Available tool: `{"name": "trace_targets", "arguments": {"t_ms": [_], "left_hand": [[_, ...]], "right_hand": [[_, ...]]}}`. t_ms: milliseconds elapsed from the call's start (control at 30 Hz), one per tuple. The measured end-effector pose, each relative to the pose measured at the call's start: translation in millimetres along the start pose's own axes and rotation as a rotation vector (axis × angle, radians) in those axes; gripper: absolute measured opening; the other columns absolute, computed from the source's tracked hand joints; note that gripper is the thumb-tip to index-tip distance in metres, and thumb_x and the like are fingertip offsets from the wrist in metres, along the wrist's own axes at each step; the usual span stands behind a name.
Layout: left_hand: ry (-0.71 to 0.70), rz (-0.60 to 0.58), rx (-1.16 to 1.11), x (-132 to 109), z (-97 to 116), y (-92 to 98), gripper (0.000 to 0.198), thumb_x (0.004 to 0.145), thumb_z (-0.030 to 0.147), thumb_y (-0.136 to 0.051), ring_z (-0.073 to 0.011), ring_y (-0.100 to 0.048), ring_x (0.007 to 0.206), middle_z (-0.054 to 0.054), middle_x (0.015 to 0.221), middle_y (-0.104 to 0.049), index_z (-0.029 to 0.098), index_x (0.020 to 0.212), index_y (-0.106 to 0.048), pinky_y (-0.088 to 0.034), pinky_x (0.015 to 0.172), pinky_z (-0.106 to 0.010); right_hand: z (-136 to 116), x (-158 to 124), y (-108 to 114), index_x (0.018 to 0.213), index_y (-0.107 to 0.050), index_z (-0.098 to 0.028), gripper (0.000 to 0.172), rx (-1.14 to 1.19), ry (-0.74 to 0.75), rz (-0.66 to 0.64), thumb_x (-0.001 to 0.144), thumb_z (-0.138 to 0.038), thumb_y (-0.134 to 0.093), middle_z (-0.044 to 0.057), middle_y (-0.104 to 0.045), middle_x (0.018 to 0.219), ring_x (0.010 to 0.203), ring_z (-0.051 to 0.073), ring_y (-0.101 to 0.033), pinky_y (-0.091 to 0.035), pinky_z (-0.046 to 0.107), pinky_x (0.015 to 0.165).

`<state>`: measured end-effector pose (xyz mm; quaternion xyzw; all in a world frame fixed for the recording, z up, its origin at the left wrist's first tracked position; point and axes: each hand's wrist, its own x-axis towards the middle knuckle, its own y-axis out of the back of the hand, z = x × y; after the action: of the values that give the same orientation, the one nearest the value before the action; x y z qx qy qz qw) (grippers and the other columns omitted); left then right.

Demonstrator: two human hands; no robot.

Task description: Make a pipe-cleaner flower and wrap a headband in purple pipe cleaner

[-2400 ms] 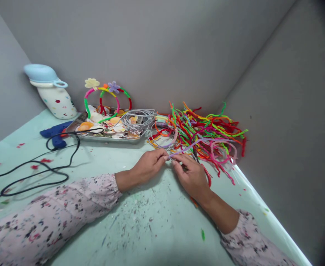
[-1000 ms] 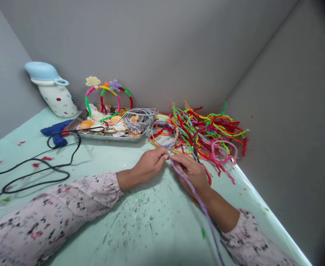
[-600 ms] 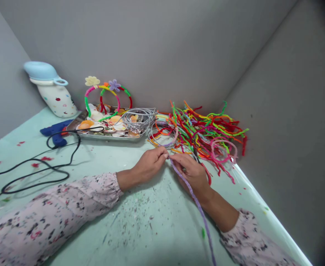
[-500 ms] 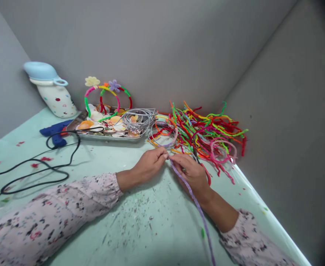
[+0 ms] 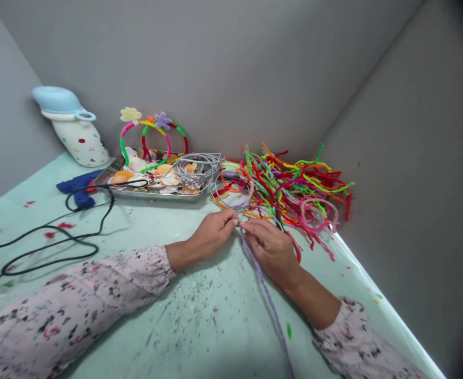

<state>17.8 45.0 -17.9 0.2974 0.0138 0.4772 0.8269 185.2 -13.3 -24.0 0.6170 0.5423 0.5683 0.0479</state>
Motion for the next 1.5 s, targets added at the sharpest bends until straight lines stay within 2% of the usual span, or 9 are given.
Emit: {"name": "trace_targets", "arguments": {"t_ms": [300, 633, 900, 1100, 1233, 1367, 1500], "left_hand": [[0.048, -0.003, -0.061, 0.0, 3.9, 0.0, 0.022, 0.088, 0.027, -0.038, -0.0128, -0.043, 0.062, 0.003, 0.061, -0.044, 0.018, 0.07, -0.047, -0.034, 0.058, -0.024], [0.025, 0.012, -0.043, -0.2, 0.9, -1.2, 0.021, 0.088, 0.026, -0.04, -0.0126, -0.043, 0.063, 0.003, 0.063, -0.045, 0.018, 0.072, -0.049, -0.034, 0.06, -0.024], [0.024, 0.012, -0.011, -0.5, 1.4, -1.3, 0.021, 0.088, 0.027, -0.04, -0.0135, -0.044, 0.065, 0.003, 0.065, -0.047, 0.018, 0.072, -0.049, -0.034, 0.062, -0.025], [0.027, 0.019, -0.051, 0.0, 1.6, -0.9, 0.021, 0.088, 0.027, -0.04, -0.0122, -0.043, 0.064, 0.003, 0.064, -0.045, 0.017, 0.072, -0.049, -0.034, 0.061, -0.024], [0.014, 0.033, -0.055, -0.3, 1.4, -1.3, 0.022, 0.089, 0.028, -0.041, -0.0118, -0.043, 0.065, 0.003, 0.065, -0.046, 0.016, 0.073, -0.051, -0.034, 0.061, -0.023], [0.013, 0.049, -0.012, -0.8, 3.1, -2.1, 0.024, 0.088, 0.034, -0.045, -0.0113, -0.044, 0.062, 0.003, 0.065, -0.049, 0.016, 0.075, -0.054, -0.032, 0.058, -0.023], [-0.011, 0.073, 0.056, -0.7, 3.0, -3.7, 0.021, 0.087, 0.03, -0.046, -0.0108, -0.045, 0.061, 0.003, 0.065, -0.053, 0.016, 0.075, -0.055, -0.032, 0.058, -0.023]], "right_hand": [[3.4, -1.7, -0.2, 0.106, -0.067, -0.025, 0.03, 0.0, -0.007, -0.01, 0.087, -0.012, -0.048, 0.005, -0.068, 0.102, 0.096, 0.016, -0.064, -0.054, 0.03, 0.087], [-0.4, -1.0, 0.3, 0.103, -0.068, -0.024, 0.028, 0.018, -0.01, -0.004, 0.088, -0.014, -0.047, 0.005, -0.069, 0.096, 0.09, 0.016, -0.066, -0.056, 0.03, 0.083], [-1.0, -1.8, -1.3, 0.104, -0.067, -0.024, 0.028, 0.051, -0.037, -0.032, 0.089, -0.013, -0.046, 0.004, -0.069, 0.097, 0.093, 0.015, -0.065, -0.054, 0.03, 0.086], [2.8, -2.1, -2.4, 0.11, -0.062, -0.022, 0.025, -0.068, -0.078, 0.036, 0.088, -0.019, -0.051, 0.004, -0.07, 0.1, 0.091, 0.016, -0.065, -0.051, 0.028, 0.083], [3.0, -1.4, -1.7, 0.1, -0.065, -0.021, 0.018, -0.125, -0.093, 0.01, 0.088, -0.02, -0.051, 0.003, -0.07, 0.092, 0.086, 0.015, -0.064, -0.05, 0.026, 0.08], [2.7, -1.4, -2.1, 0.1, -0.064, -0.02, 0.017, -0.143, -0.083, 0.01, 0.088, -0.02, -0.052, 0.003, -0.069, 0.091, 0.085, 0.015, -0.063, -0.049, 0.026, 0.078], [2.7, -2.1, -2.2, 0.1, -0.064, -0.02, 0.016, -0.141, -0.071, 0.011, 0.088, -0.02, -0.052, 0.003, -0.069, 0.091, 0.084, 0.015, -0.062, -0.048, 0.026, 0.078]]}}
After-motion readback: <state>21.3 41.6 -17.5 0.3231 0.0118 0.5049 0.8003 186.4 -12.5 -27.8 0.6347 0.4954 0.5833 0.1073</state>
